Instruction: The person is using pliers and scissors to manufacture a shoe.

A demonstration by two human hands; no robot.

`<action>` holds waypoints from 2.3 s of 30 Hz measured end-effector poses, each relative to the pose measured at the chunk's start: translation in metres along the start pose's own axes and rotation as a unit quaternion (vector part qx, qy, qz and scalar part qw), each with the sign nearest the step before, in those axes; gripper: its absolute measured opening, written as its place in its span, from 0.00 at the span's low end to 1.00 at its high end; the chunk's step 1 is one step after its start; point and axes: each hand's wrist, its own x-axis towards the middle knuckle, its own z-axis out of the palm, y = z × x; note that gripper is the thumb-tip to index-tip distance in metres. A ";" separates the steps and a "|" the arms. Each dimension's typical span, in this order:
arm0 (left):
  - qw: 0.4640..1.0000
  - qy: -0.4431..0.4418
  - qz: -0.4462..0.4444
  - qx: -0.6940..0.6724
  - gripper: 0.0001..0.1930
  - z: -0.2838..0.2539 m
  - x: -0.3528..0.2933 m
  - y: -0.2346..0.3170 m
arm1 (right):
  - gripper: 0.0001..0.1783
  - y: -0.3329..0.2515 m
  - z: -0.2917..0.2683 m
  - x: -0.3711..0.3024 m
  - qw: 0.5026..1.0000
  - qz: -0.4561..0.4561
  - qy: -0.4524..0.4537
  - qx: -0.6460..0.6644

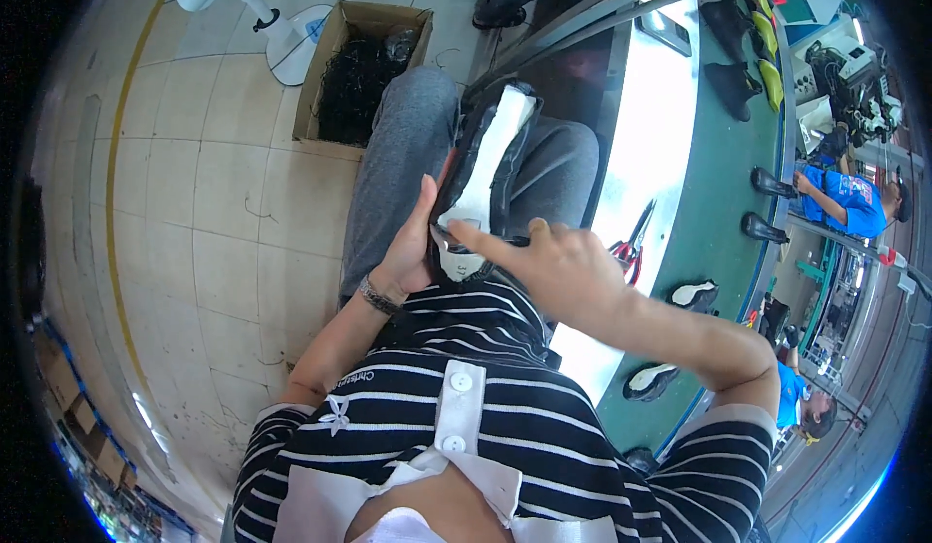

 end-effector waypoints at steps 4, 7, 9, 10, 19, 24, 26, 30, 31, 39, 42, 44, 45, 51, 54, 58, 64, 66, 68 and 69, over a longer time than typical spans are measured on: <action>0.998 -0.023 0.060 0.008 0.34 0.004 0.000 -0.002 | 0.40 0.010 0.024 -0.008 0.994 0.017 -0.021 0.105; 0.993 -0.011 0.090 0.077 0.36 0.003 0.001 -0.003 | 0.38 0.012 0.023 -0.009 0.990 0.008 -0.004 0.137; 0.986 0.005 0.110 0.124 0.37 0.003 0.004 -0.004 | 0.37 0.013 0.008 -0.009 0.986 0.007 -0.009 0.164; 0.982 0.012 0.117 0.150 0.38 0.001 0.005 -0.004 | 0.36 0.014 -0.008 -0.009 0.983 0.015 -0.065 0.173; 0.988 -0.005 0.073 0.139 0.46 -0.006 0.001 0.006 | 0.38 0.017 0.005 0.028 0.994 0.014 -0.025 0.102; 0.995 0.005 0.008 0.102 0.52 -0.006 -0.004 0.012 | 0.40 0.003 -0.004 0.015 0.977 -0.035 0.119 0.172; 0.993 0.022 -0.064 0.097 0.54 -0.001 -0.005 0.016 | 0.40 0.002 0.012 0.020 0.990 -0.014 0.066 0.128; 0.996 -0.060 -0.052 0.033 0.49 -0.040 -0.009 0.000 | 0.38 0.000 -0.008 0.020 0.994 -0.005 0.007 0.105; 0.996 -0.059 -0.052 0.033 0.49 -0.039 -0.009 -0.001 | 0.38 0.002 -0.011 0.019 0.993 -0.015 0.039 0.110; 0.988 0.033 0.081 0.128 0.36 -0.022 -0.017 -0.023 | 0.36 0.001 -0.011 0.022 0.993 0.026 -0.010 0.111; 0.970 0.037 0.088 0.225 0.42 -0.016 -0.017 -0.021 | 0.37 -0.010 0.004 0.009 0.984 -0.054 0.100 0.137; 0.949 -0.032 0.071 0.306 0.50 -0.028 -0.017 -0.019 | 0.40 -0.016 0.010 0.009 0.992 -0.038 0.032 0.115; 0.946 -0.047 -0.007 0.320 0.54 -0.048 -0.012 -0.026 | 0.42 -0.016 0.022 0.014 0.992 0.015 -0.075 0.099; 0.853 -0.061 0.219 0.470 0.68 -0.048 -0.007 -0.021 | 0.45 -0.038 0.018 -0.010 0.976 -0.165 0.113 0.083; 0.797 -0.067 0.232 0.554 0.65 -0.037 -0.008 -0.015 | 0.42 -0.029 0.028 0.003 0.992 -0.004 -0.079 0.103; 0.835 -0.070 0.244 0.489 0.67 -0.047 -0.007 -0.020 | 0.42 -0.036 0.023 -0.011 0.986 -0.090 -0.044 0.132; 0.900 -0.013 -0.114 0.420 0.59 -0.005 -0.024 0.010 | 0.45 -0.017 0.018 0.002 0.970 -0.003 -0.170 0.174; 0.917 0.009 -0.159 0.365 0.57 -0.003 -0.027 0.010 | 0.45 -0.009 0.010 0.000 0.985 -0.020 -0.051 0.164; 0.857 -0.036 0.065 0.509 0.56 -0.009 -0.024 0.010 | 0.45 0.003 0.012 0.001 0.984 -0.025 0.035 0.172; 0.854 -0.037 0.066 0.514 0.56 -0.010 -0.017 0.012 | 0.43 0.014 0.013 0.007 0.978 -0.008 0.043 0.206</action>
